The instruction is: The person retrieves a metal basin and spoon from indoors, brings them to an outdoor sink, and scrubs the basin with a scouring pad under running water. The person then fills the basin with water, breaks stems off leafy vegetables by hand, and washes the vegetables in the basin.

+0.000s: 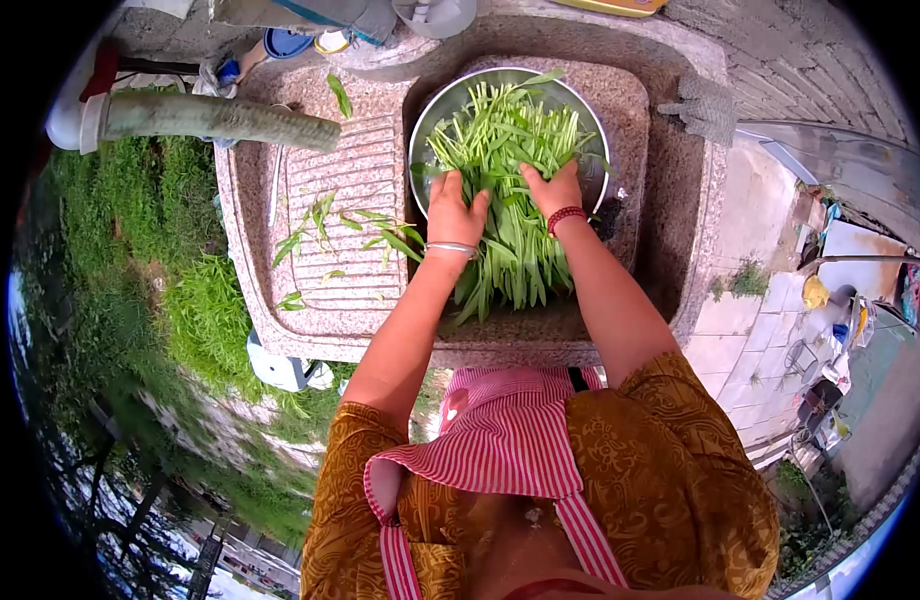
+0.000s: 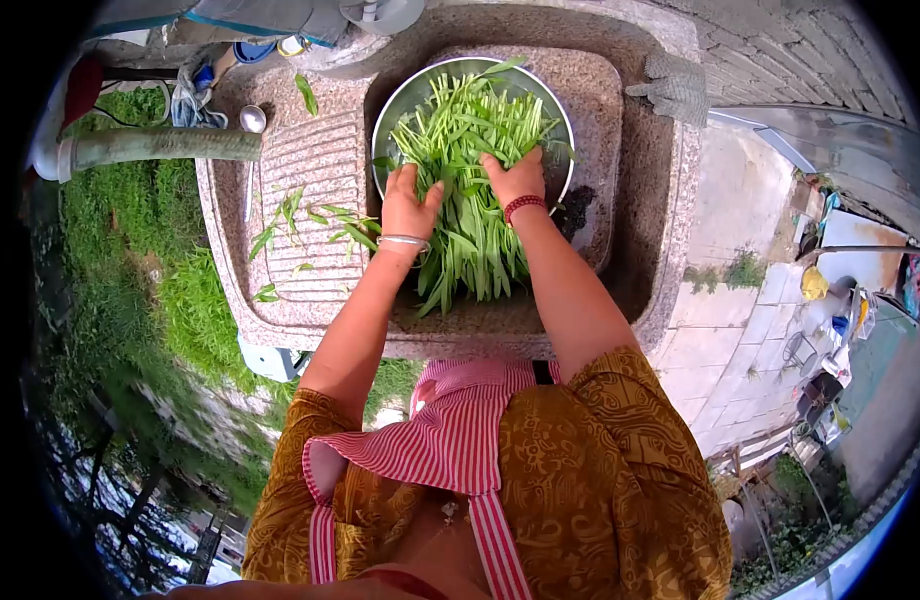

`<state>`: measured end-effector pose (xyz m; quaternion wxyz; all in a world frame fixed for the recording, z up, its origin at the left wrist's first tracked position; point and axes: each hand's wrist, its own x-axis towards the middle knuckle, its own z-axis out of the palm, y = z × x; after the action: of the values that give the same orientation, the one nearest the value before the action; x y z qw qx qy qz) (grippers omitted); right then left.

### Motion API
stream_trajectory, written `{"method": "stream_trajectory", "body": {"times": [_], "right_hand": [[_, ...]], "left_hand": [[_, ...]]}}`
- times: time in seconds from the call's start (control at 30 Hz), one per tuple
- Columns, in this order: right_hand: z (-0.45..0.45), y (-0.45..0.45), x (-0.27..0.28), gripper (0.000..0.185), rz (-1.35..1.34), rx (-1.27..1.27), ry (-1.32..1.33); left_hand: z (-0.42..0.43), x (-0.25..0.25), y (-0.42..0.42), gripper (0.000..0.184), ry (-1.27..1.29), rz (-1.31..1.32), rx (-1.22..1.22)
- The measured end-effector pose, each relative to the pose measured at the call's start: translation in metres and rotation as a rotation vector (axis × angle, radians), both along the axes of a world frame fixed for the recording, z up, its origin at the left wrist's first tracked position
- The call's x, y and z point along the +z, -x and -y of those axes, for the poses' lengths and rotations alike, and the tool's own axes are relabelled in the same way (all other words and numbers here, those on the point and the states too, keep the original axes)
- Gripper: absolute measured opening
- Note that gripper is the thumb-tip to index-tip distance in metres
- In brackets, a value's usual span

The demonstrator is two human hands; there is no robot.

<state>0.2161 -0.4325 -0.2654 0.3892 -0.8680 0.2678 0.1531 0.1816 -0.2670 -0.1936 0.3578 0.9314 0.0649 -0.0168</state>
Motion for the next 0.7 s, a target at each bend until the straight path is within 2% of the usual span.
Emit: {"method": "stream_trajectory", "body": {"times": [0.03,0.07,0.1,0.13,0.17,0.2,0.23,0.27,0.3,0.33,0.37,0.43,0.5,0.53,0.6,0.63,0.7], "right_hand": [[0.000,-0.003,-0.013,0.090,-0.008,0.052,-0.017],[-0.002,-0.007,-0.023,0.087,-0.017,0.105,-0.036],[-0.007,-0.011,-0.027,0.079,-0.049,0.141,0.110],[-0.005,-0.013,-0.029,0.078,-0.037,0.152,0.087],[-0.003,-0.016,-0.029,0.076,-0.027,0.165,0.064],[-0.002,-0.018,-0.022,0.075,-0.024,0.176,0.040],[0.005,-0.026,-0.015,0.076,-0.189,0.169,-0.081],[0.014,-0.028,-0.029,0.071,-0.214,0.075,-0.337],[0.022,-0.022,-0.023,0.066,-0.169,-0.019,-0.658],[0.028,-0.017,-0.017,0.062,-0.109,-0.113,-0.979],[0.029,-0.012,-0.001,0.054,-0.087,-0.122,-1.140],[0.037,-0.008,0.027,0.055,-0.081,-0.088,-1.164],[0.048,-0.009,0.026,0.055,-0.058,-0.046,-1.210],[0.054,-0.014,0.022,0.059,-0.095,0.013,-1.159],[0.047,-0.024,-0.014,0.064,-0.082,-0.041,-0.611],[0.051,-0.024,-0.023,0.066,0.007,0.053,-0.458],[0.056,-0.026,-0.017,0.070,0.182,0.240,-0.143]], "left_hand": [[0.011,-0.032,-0.014,0.071,0.031,-0.100,0.108],[0.022,-0.063,-0.030,0.093,0.079,-0.307,0.214],[0.033,-0.068,-0.037,0.100,0.051,-0.405,0.277],[0.043,-0.073,-0.043,0.107,0.022,-0.507,0.340],[0.050,-0.073,-0.050,0.106,-0.099,-0.575,0.357],[0.040,-0.090,-0.052,0.103,0.236,-0.632,0.368],[0.021,-0.118,-0.051,0.101,0.569,-0.684,0.372],[0.010,-0.133,-0.048,0.099,0.902,-0.728,0.375],[0.023,-0.066,-0.051,0.079,0.973,-0.695,0.751],[0.010,-0.088,-0.040,0.057,1.249,-0.667,0.728],[0.002,-0.089,-0.034,0.049,1.384,-0.623,0.670],[-0.009,-0.078,-0.014,0.039,1.609,-0.589,0.611],[-0.016,-0.069,-0.006,0.036,1.777,-0.562,0.548],[-0.018,-0.064,-0.004,0.035,1.802,-0.526,0.560],[-0.018,-0.087,-0.007,0.035,1.493,-0.418,0.704],[-0.016,-0.099,-0.007,0.034,1.257,-0.347,0.722],[-0.012,-0.111,-0.006,0.041,0.975,-0.235,0.623]]}}
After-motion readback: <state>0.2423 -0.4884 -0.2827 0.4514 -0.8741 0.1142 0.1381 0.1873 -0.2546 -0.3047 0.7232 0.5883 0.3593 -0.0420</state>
